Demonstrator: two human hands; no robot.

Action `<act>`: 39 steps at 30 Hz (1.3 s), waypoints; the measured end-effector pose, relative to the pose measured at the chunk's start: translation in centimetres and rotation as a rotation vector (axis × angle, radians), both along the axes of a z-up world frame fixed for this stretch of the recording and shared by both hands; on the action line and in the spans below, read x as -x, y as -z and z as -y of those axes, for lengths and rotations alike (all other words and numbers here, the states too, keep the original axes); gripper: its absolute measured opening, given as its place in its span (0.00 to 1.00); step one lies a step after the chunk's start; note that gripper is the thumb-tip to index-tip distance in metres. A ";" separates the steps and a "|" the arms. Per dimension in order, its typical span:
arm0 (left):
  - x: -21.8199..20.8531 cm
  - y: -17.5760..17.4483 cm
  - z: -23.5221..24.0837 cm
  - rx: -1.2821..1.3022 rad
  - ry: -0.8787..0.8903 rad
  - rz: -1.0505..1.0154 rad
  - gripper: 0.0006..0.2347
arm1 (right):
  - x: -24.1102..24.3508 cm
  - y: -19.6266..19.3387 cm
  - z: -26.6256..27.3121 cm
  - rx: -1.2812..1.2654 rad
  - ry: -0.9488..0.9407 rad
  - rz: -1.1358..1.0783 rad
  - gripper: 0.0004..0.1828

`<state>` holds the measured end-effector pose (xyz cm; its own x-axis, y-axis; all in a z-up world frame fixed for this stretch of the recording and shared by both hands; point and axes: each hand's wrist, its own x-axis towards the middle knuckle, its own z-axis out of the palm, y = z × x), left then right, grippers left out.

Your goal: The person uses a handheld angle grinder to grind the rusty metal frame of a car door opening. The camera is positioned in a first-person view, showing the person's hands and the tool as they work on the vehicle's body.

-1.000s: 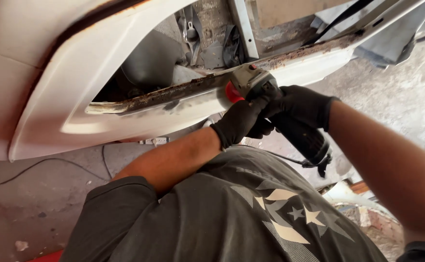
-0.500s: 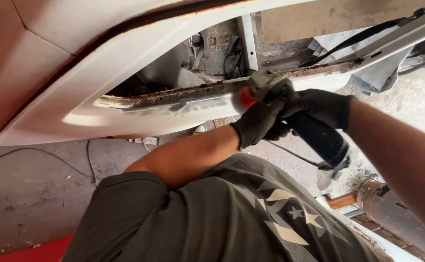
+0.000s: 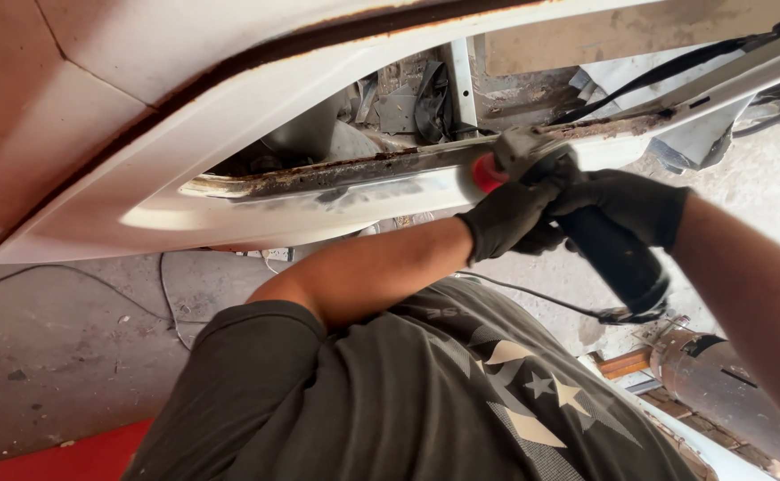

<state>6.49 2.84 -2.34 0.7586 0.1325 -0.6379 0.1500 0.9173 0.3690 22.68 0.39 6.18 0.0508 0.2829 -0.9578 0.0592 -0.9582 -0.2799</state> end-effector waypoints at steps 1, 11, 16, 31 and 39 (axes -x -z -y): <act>0.5 0.4 0.3 0.000 -0.002 0.000 0.16 | 1.4 -0.2 -0.3 0.000 -0.002 0.000 0.28; 0.7 1.7 1.4 -0.092 -0.022 -0.115 0.18 | 3.5 -0.5 0.7 -0.111 0.038 0.087 0.27; 0.2 -2.6 -0.4 -0.140 0.052 -0.037 0.17 | -0.3 0.3 2.7 -0.124 0.084 0.164 0.24; 2.4 2.5 2.5 -0.169 0.058 -0.021 0.13 | 2.4 3.1 4.7 -0.210 0.044 0.115 0.26; -0.2 5.2 3.4 -0.204 0.128 -0.033 0.17 | 2.0 4.1 7.3 -0.301 0.277 0.103 0.20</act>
